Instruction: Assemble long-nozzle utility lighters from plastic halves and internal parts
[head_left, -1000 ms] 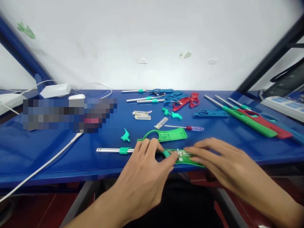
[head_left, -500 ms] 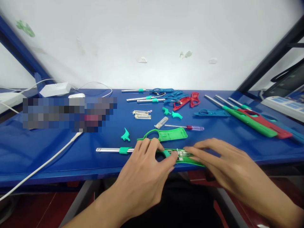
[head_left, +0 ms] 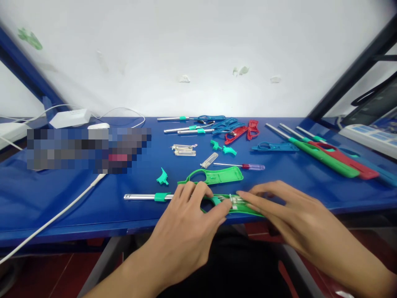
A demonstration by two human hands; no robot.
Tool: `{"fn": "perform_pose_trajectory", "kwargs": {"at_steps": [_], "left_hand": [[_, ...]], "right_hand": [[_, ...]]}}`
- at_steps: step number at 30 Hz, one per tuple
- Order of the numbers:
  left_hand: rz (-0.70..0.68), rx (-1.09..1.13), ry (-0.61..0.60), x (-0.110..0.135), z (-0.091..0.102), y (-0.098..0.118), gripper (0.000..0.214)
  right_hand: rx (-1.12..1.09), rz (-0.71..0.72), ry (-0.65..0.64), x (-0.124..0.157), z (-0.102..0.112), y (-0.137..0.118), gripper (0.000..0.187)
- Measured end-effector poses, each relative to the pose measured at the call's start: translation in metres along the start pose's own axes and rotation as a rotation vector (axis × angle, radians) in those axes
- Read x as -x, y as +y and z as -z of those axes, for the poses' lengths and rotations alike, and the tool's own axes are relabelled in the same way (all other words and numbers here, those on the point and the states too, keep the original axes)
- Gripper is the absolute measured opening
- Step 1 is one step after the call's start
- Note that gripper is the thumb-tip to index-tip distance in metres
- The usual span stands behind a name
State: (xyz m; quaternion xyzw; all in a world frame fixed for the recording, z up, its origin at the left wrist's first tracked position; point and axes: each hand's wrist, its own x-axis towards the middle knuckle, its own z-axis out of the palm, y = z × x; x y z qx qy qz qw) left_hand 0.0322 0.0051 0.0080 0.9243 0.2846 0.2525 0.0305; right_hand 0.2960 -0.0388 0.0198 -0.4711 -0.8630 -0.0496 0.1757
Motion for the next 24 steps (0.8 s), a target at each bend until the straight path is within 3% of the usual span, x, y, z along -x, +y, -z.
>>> {"fn": "perform_pose_trajectory", "kwargs": {"at_steps": [5,17,24], "left_hand": [[0.02,0.042,0.017,0.0021,0.0001,-0.0002,0.029],[-0.011,0.007,0.035,0.0011,-0.0007,-0.0012,0.03],[-0.049,-0.046,0.026,0.0033,-0.0037,-0.0044,0.046]], "right_hand": [[-0.001,0.036,0.023,-0.0013,-0.0012,0.0027,0.047],[-0.037,-0.028,-0.039,0.0004,-0.0021,0.0026,0.069],[-0.049,-0.011,-0.101,-0.0008,-0.0033,0.0015,0.082]]}}
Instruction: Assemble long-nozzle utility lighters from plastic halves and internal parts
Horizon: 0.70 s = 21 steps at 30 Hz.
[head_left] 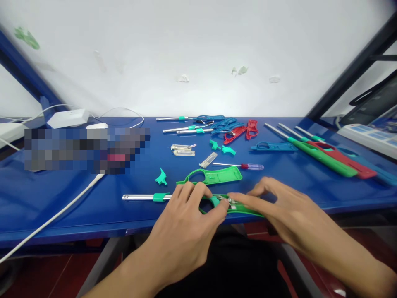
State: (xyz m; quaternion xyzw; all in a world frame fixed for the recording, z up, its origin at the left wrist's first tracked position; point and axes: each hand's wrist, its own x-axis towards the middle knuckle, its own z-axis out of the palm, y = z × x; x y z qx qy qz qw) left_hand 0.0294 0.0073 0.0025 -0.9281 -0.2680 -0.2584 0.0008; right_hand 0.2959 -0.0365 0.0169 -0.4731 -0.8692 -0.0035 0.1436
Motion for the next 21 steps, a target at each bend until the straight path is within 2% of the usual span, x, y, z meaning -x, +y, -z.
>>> {"fn": "perform_pose_trajectory", "kwargs": {"at_steps": [6,9,12,15,21], "left_hand": [[-0.001,0.001,-0.007,0.001,0.0,0.0,0.048],[0.001,0.013,0.009,0.0,0.001,0.001,0.04],[0.025,0.019,0.018,-0.001,0.002,0.002,0.031],[0.042,0.015,0.027,-0.001,0.002,0.004,0.031],[0.058,0.038,0.054,0.001,-0.002,0.003,0.025]], "right_hand": [[0.018,-0.005,-0.012,-0.002,-0.001,-0.001,0.086],[-0.005,0.0,-0.02,-0.001,-0.001,0.003,0.085],[-0.043,0.005,-0.026,-0.002,0.0,0.006,0.075],[-0.105,-0.03,-0.013,-0.003,0.002,0.007,0.057],[-0.278,-0.092,0.209,-0.002,-0.006,0.011,0.032]]}}
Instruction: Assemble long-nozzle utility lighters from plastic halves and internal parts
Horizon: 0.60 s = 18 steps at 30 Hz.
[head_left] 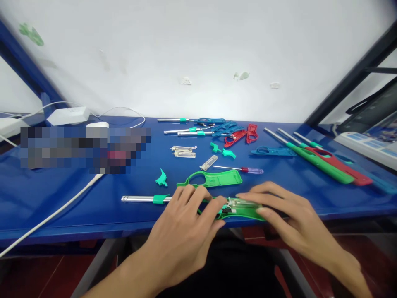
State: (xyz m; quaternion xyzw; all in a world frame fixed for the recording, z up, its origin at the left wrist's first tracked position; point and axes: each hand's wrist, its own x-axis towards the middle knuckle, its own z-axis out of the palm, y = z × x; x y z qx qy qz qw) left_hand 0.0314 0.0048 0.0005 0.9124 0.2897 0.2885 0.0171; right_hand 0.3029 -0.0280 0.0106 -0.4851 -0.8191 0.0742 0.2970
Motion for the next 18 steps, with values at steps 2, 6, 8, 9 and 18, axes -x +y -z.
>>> {"fn": "perform_pose_trajectory", "kwargs": {"at_steps": [2,6,8,9,18], "left_hand": [[0.007,0.02,0.017,0.001,-0.001,0.0,0.022],[0.013,0.034,0.075,0.002,-0.004,0.0,0.017],[0.032,0.045,0.069,0.001,-0.004,0.001,0.018],[0.037,0.051,0.063,0.001,-0.004,0.001,0.019],[0.078,0.059,0.153,0.002,0.018,-0.003,0.019]], "right_hand": [[-0.041,-0.012,0.098,0.001,-0.002,0.003,0.028],[-0.084,-0.088,0.263,0.003,0.0,0.01,0.032],[-0.053,-0.101,0.262,0.001,0.004,0.015,0.036],[-0.016,-0.098,0.256,-0.001,0.007,0.018,0.035],[0.183,-0.126,0.26,-0.013,0.01,0.049,0.031]]}}
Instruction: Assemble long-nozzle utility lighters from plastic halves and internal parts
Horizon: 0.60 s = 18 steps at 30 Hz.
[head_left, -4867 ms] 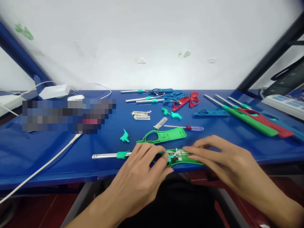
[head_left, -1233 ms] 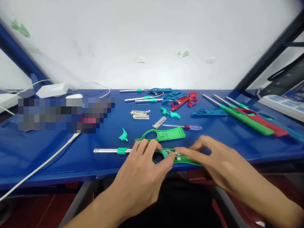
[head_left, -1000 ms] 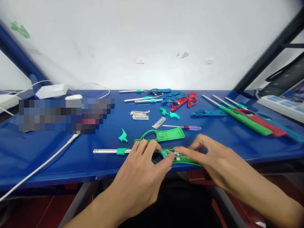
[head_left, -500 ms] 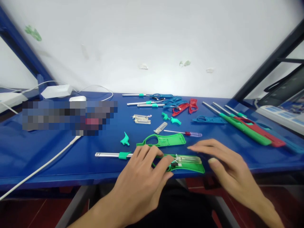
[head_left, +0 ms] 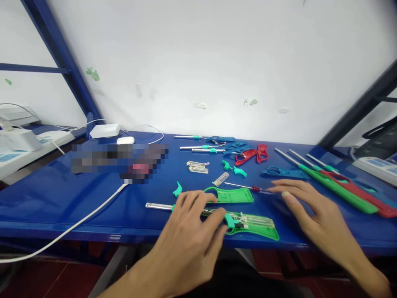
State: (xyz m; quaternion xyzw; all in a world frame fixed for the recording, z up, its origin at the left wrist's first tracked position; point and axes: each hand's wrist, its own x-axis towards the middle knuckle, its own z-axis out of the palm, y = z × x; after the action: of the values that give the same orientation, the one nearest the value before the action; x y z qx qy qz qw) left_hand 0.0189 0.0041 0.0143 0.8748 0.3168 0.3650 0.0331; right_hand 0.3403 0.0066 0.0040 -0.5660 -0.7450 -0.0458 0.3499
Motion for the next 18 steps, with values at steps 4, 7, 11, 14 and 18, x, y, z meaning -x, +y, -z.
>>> {"fn": "perform_pose_trajectory", "kwargs": {"at_steps": [4,7,11,14,18], "left_hand": [[0.116,-0.136,0.004,-0.006,0.021,-0.025,0.025],[0.198,-0.177,-0.018,-0.008,0.036,-0.045,0.024],[0.198,-0.133,-0.002,-0.007,0.049,-0.051,0.021],[0.16,-0.13,-0.017,-0.004,0.054,-0.042,0.02],[0.128,-0.12,-0.053,0.0,0.054,-0.034,0.02]], "right_hand": [[0.009,0.036,0.016,0.0,-0.003,-0.005,0.022],[-0.048,0.175,-0.132,-0.018,-0.004,-0.019,0.019],[-0.033,0.37,-0.465,-0.053,-0.009,-0.041,0.026],[0.066,0.467,-0.536,-0.07,-0.015,-0.051,0.03],[0.157,0.554,-0.501,-0.072,-0.023,-0.057,0.026]]}}
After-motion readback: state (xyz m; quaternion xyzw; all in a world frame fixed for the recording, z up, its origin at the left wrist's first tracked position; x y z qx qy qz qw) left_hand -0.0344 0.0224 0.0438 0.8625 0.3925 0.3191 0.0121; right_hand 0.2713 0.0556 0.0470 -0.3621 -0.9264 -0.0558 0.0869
